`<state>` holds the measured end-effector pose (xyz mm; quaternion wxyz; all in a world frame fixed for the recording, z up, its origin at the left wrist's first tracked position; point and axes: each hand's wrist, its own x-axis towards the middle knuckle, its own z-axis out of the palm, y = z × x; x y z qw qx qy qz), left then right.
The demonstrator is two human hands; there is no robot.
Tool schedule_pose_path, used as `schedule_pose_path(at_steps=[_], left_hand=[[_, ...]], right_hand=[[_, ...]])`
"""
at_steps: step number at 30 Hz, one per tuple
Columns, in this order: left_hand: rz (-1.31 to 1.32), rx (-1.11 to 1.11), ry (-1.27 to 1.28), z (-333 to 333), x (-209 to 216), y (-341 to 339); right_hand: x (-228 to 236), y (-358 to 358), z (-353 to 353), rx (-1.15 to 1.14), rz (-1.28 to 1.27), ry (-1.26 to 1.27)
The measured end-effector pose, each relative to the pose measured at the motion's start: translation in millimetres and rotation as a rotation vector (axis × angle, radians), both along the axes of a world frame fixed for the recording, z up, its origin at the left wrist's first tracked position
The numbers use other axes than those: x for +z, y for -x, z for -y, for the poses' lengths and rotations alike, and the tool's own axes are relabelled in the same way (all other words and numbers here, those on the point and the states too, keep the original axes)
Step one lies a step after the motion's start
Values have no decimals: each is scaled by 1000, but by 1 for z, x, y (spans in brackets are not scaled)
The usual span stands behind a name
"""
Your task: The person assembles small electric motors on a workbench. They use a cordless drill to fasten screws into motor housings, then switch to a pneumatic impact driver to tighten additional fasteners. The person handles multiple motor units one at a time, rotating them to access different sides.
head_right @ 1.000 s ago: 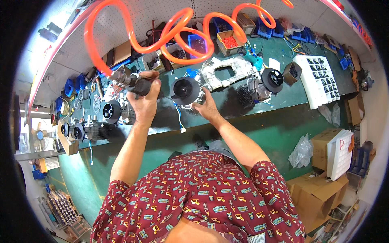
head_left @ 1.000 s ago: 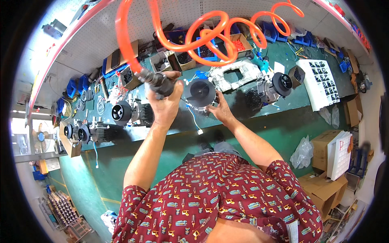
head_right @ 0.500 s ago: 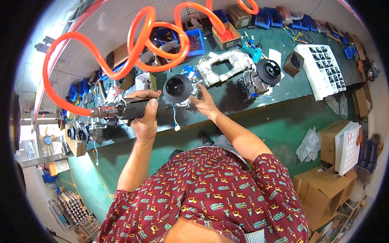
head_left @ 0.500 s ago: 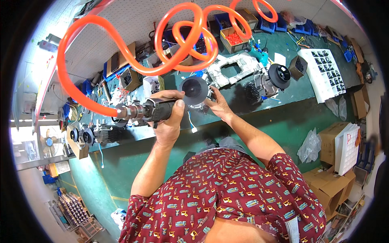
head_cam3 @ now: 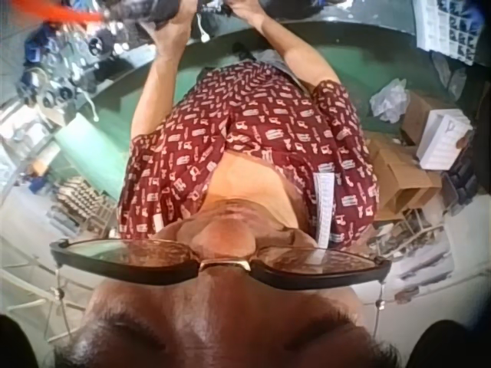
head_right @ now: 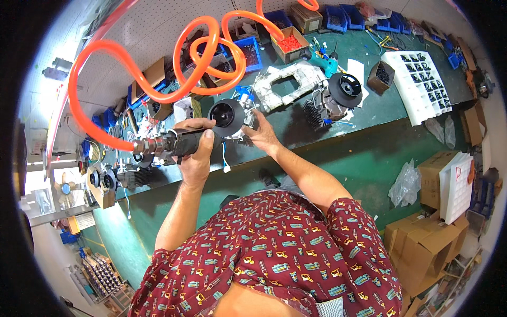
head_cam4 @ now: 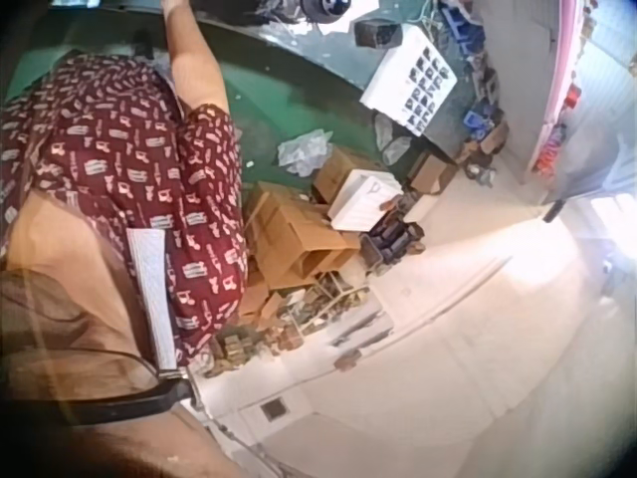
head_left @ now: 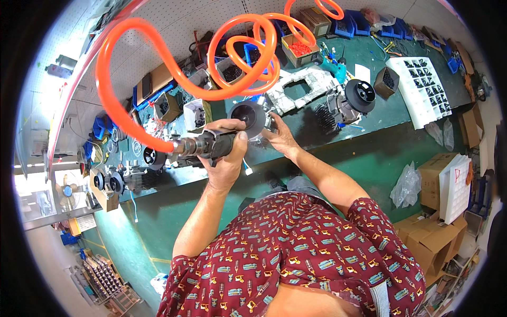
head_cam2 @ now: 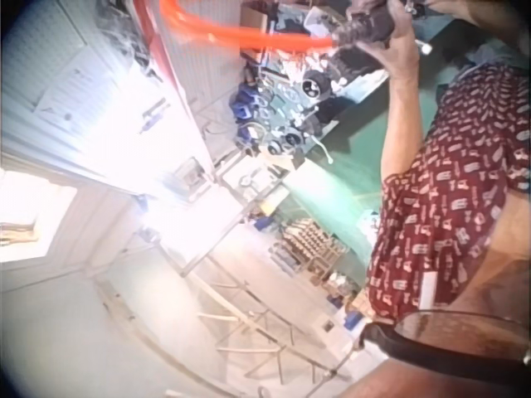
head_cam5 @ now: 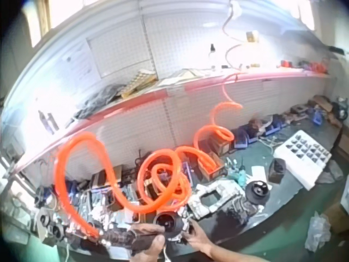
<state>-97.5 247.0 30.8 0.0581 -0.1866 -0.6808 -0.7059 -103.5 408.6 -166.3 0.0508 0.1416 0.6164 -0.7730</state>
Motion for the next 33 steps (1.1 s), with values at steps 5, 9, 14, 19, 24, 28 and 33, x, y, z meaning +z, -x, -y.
schedule_pose_path(at_steps=[5,9,14,19,24,28,33], left_hand=[[79,-106,-9,-15,15,14],[49,-147,-74,-15,-10,15],[63,-98,19,-16,-14,9],[-16,-212,-10,-17,-22,17],[9,-164,-7,-21,-15,13],[54,-97,-2,-21,-12,10],[33,-17,81,-20,2,8]], right_hand=[[-10,2,5,-88,-66,-5],[-28,5,10,-138,-127,-150],[-22,2,10,-131,-119,-180],[-22,5,5,-126,-197,-226],[-13,3,3,-113,-167,-212],[0,0,-2,-95,-147,-214],[-7,0,3,6,-53,-315]])
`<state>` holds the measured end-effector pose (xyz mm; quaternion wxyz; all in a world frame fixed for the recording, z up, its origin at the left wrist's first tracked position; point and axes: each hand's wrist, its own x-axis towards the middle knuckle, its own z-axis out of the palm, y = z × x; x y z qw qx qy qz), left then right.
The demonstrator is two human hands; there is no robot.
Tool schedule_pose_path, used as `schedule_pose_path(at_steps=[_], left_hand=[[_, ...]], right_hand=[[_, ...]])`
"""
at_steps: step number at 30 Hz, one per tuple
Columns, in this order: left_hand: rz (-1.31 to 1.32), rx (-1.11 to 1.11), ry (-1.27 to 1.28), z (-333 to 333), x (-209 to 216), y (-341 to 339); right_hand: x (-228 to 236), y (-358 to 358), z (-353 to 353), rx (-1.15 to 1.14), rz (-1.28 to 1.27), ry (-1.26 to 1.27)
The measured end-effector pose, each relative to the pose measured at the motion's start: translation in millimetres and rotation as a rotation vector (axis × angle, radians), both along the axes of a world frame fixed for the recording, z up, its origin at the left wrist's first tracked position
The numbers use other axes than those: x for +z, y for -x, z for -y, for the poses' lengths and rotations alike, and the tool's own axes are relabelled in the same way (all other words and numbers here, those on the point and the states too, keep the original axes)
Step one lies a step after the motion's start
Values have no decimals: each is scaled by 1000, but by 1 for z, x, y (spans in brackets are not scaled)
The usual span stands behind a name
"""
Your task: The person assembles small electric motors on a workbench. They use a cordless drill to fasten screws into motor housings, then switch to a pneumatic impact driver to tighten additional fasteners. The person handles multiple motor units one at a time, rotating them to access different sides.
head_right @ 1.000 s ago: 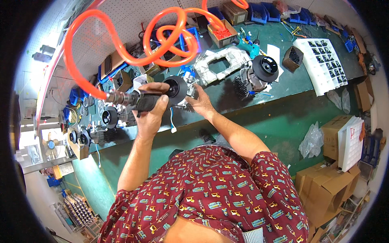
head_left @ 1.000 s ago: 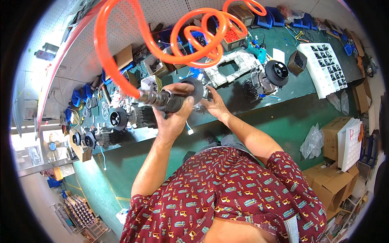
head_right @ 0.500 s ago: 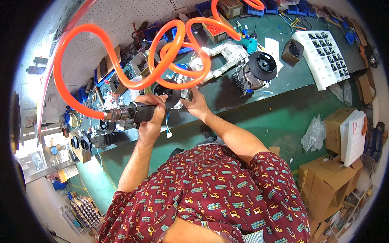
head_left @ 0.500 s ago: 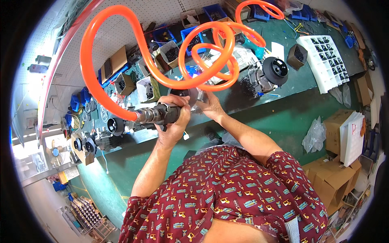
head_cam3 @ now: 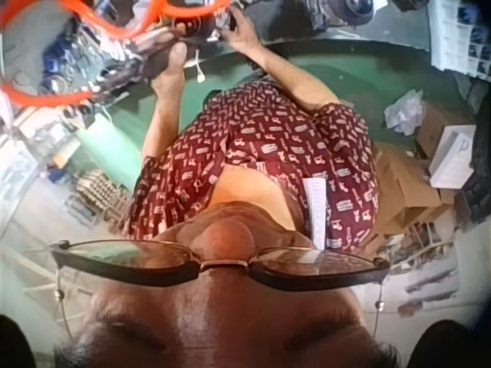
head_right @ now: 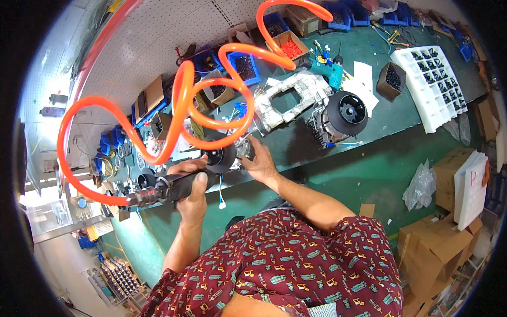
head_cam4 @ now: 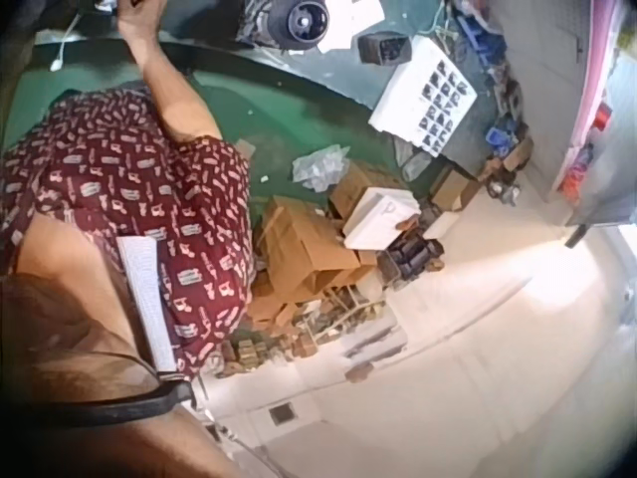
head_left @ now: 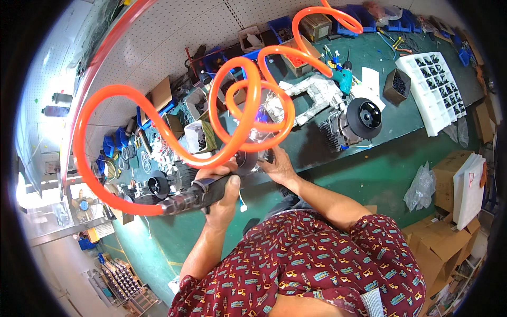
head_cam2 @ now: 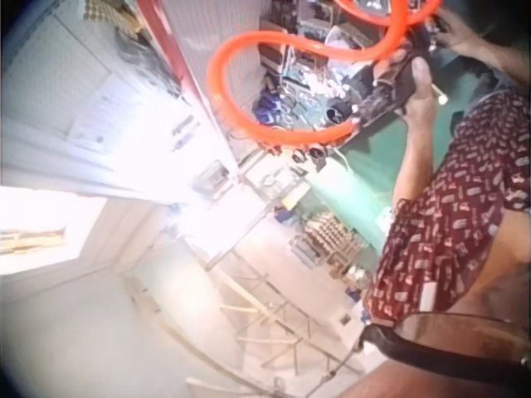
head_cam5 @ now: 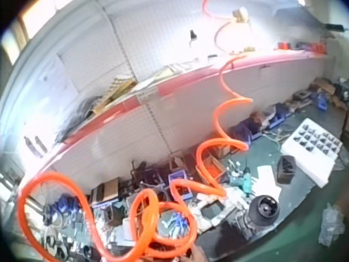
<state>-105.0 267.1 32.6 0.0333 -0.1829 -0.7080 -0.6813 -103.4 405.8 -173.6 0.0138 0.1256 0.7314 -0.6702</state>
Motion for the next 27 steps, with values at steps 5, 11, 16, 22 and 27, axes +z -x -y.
schedule_pose_path(at_steps=[5,11,16,22,27], left_hand=[[-3,77,-62,-2,44,22],[-170,241,-196,-9,67,86],[-91,316,-178,1,29,109],[-67,262,-167,14,7,112],[-85,321,-129,18,3,111]], right_hand=[[12,-4,-5,-53,-53,-60],[17,-7,-7,-35,44,7],[13,-8,-4,-29,64,74],[10,-11,-9,27,8,-138],[15,-10,-12,40,51,-73]])
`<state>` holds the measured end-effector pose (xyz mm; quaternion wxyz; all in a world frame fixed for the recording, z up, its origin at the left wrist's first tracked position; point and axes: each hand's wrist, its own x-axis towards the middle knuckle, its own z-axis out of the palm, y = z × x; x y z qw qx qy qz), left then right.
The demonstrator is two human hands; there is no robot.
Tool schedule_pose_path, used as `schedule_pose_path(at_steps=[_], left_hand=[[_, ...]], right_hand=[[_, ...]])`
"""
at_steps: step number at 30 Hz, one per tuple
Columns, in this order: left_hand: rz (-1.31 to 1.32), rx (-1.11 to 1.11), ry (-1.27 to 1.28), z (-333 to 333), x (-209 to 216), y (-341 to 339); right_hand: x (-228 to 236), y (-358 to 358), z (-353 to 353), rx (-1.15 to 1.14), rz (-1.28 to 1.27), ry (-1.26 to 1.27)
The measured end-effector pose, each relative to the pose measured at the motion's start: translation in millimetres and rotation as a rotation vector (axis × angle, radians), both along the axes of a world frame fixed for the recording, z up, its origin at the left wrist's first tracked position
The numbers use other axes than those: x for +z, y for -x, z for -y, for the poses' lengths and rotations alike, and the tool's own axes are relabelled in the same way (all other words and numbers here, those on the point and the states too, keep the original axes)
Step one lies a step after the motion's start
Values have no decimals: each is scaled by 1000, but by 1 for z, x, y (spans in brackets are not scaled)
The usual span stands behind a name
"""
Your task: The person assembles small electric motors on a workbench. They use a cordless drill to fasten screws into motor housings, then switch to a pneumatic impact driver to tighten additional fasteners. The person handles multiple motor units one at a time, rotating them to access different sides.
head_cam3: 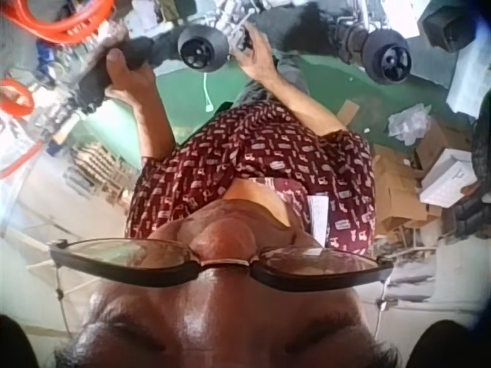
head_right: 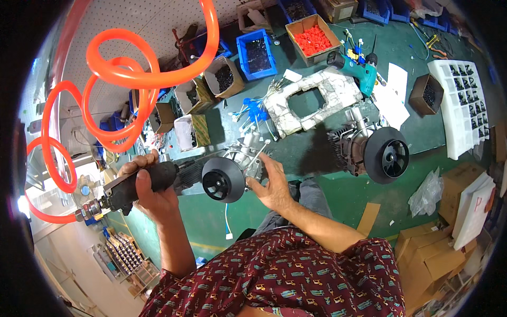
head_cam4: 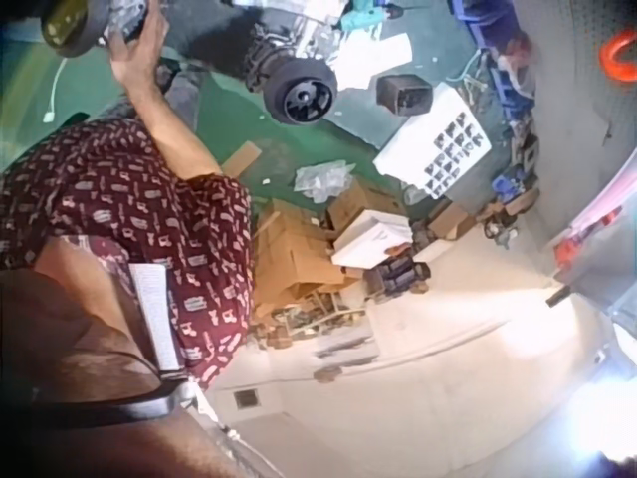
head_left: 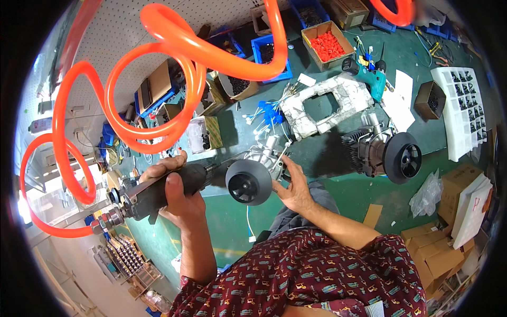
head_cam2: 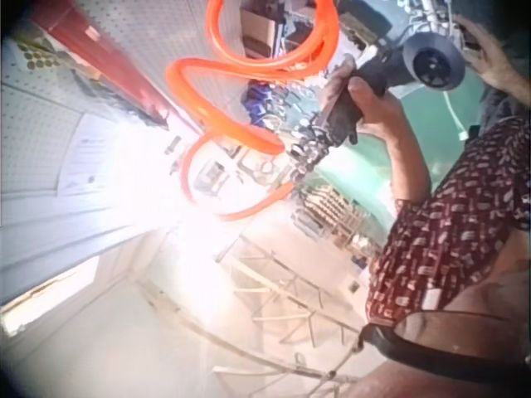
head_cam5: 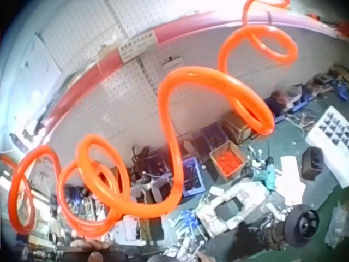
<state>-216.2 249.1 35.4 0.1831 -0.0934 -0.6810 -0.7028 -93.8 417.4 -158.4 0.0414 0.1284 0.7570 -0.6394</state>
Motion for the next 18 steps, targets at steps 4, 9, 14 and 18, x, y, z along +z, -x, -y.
schedule_pose_path(at_steps=[4,9,14,18], left_hand=[[-9,54,16,4,-5,0],[-12,81,1,5,-5,-4],[-11,82,-33,5,-5,-5],[17,92,12,4,-7,-7]], right_hand=[[-11,-4,5,-27,-57,21],[-1,0,1,6,49,49],[-9,-2,4,-33,-23,44],[0,0,0,5,58,52]])
